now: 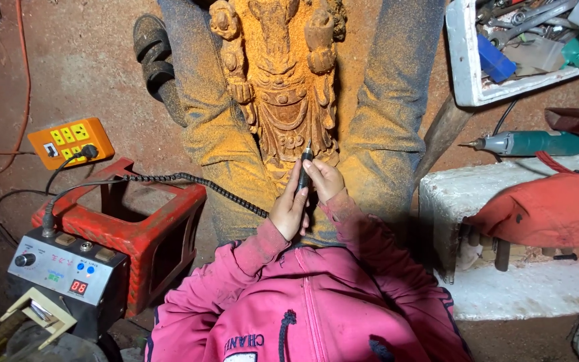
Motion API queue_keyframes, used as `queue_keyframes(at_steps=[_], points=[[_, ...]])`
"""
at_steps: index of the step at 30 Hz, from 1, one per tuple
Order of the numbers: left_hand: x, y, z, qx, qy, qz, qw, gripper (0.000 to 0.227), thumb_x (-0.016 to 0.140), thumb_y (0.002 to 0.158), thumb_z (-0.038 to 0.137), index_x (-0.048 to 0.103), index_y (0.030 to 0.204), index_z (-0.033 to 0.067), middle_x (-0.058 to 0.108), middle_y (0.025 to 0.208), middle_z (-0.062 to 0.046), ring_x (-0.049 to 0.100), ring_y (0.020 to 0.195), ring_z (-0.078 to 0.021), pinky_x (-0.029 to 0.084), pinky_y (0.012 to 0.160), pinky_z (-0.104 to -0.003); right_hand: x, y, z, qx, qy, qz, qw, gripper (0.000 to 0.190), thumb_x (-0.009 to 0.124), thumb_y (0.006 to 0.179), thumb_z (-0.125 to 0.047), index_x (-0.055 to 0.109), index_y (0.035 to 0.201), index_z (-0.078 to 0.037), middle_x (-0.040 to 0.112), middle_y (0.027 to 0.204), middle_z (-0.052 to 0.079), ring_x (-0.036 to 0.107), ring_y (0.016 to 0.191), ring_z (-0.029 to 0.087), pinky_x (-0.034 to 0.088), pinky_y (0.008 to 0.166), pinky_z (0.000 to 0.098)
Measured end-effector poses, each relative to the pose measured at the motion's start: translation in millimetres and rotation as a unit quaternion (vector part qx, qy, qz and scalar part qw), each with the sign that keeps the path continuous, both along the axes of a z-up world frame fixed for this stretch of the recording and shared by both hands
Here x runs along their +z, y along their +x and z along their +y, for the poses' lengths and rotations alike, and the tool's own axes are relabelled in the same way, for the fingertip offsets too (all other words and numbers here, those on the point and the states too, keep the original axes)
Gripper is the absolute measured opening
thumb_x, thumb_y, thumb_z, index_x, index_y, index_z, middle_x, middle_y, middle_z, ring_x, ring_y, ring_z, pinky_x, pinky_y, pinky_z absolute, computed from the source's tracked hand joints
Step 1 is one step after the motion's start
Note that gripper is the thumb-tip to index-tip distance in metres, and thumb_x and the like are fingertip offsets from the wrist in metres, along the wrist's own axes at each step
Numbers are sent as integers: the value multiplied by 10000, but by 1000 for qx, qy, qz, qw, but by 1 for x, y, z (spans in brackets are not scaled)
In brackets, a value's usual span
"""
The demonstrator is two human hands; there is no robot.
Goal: Carving intricate details into a wooden statue using a handheld electric rotary tool
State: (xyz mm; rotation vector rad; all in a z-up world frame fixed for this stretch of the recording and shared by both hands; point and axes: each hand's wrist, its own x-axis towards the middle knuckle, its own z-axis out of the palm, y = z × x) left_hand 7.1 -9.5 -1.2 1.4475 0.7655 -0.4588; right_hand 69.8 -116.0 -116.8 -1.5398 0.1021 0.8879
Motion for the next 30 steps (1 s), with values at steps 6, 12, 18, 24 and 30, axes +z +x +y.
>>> queue_keyframes(at_steps=[6,12,18,24,30], points=[[3,4,0,-11,-7,15,1000,598,339,1088,147,124,1637,252,573,857,-159,680,514,-248,632,374,-307,-5,1,-5,-31,41,38,998,340,656,1023,-322,679,766,-100,580,584,36,579,603,118,544,538,287],[-1,5,3,-17,-3,14,1000,600,347,1092,169,117,1637,269,591,871,-165,697,536,-255,644,393,-308,43,18,7,-90,98,110,985,261,630,1042,-240,648,845,-70,549,687,-3,598,647,102,587,602,267],[17,6,7,-118,42,14,992,616,387,1093,187,112,1643,224,639,882,-148,716,581,-232,650,461,-310,27,-2,-1,-97,104,128,982,212,618,1030,-280,638,944,-87,383,602,-91,398,453,-23,423,395,141],[163,6,38,-162,261,-288,907,336,523,1006,286,648,1316,252,674,1128,-17,677,1047,-272,547,880,-425,48,-12,-17,-114,134,182,967,206,615,1032,-264,607,1058,-59,413,620,-17,443,405,22,523,386,224],[255,-66,-16,-42,402,-113,908,213,658,728,81,678,934,133,682,746,64,620,613,-72,514,602,-211,53,-21,-21,-76,149,154,974,311,586,1026,-296,609,1052,12,640,655,182,583,435,75,615,468,292]])
